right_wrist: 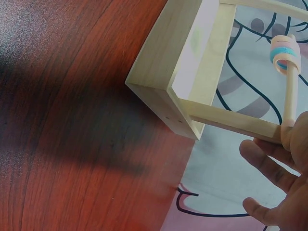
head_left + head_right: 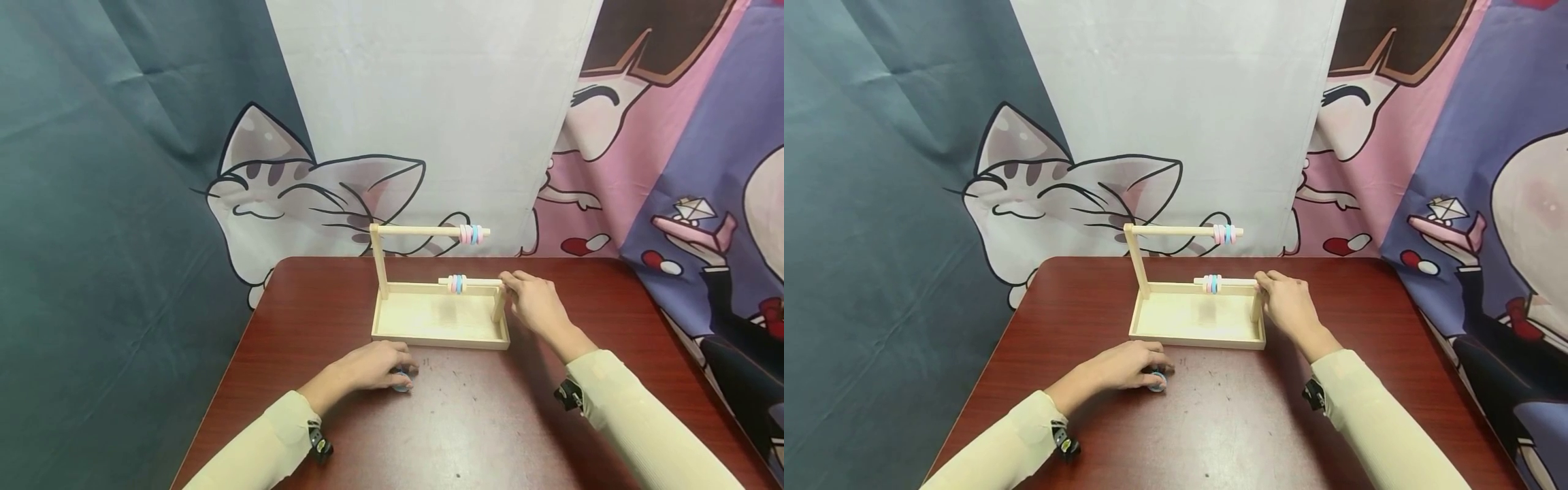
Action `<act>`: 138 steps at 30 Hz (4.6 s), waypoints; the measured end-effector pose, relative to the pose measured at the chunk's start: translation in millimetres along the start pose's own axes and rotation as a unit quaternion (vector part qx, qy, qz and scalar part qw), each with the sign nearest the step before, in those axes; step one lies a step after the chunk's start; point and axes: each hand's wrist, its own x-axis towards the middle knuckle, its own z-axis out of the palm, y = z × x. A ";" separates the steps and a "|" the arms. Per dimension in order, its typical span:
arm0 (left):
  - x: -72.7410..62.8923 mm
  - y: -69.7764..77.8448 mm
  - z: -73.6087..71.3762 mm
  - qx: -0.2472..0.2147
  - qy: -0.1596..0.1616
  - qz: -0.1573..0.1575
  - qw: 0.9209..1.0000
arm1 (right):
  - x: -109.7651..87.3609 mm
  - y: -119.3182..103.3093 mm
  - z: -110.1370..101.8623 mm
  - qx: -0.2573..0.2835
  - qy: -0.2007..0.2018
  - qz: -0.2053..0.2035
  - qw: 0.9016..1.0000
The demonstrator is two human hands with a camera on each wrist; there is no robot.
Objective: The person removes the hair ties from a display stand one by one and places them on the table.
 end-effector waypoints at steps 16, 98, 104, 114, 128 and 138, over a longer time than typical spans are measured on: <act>14.0 3.1 -19.4 0.031 0.124 -0.042 0.991 | 0.4 -0.9 -1.3 0.003 0.000 -0.001 1.000; 116.9 -1.4 -58.6 0.046 0.214 -0.105 0.970 | 0.5 2.7 2.9 -0.003 -0.005 0.012 1.000; 117.7 -0.4 -58.4 0.036 0.220 -0.110 0.969 | 0.3 2.1 3.3 -0.006 -0.003 0.009 1.000; 116.8 -4.0 -58.0 0.022 0.240 -0.113 0.964 | 0.1 2.8 4.5 0.001 -0.002 0.010 1.000; 107.9 -7.9 -61.8 0.019 0.263 -0.114 0.958 | 0.0 1.2 1.4 0.004 -0.006 0.011 1.000; 98.5 -11.7 -59.9 0.019 0.272 -0.119 0.955 | -1.1 -1.3 -0.5 0.005 -0.012 0.021 1.000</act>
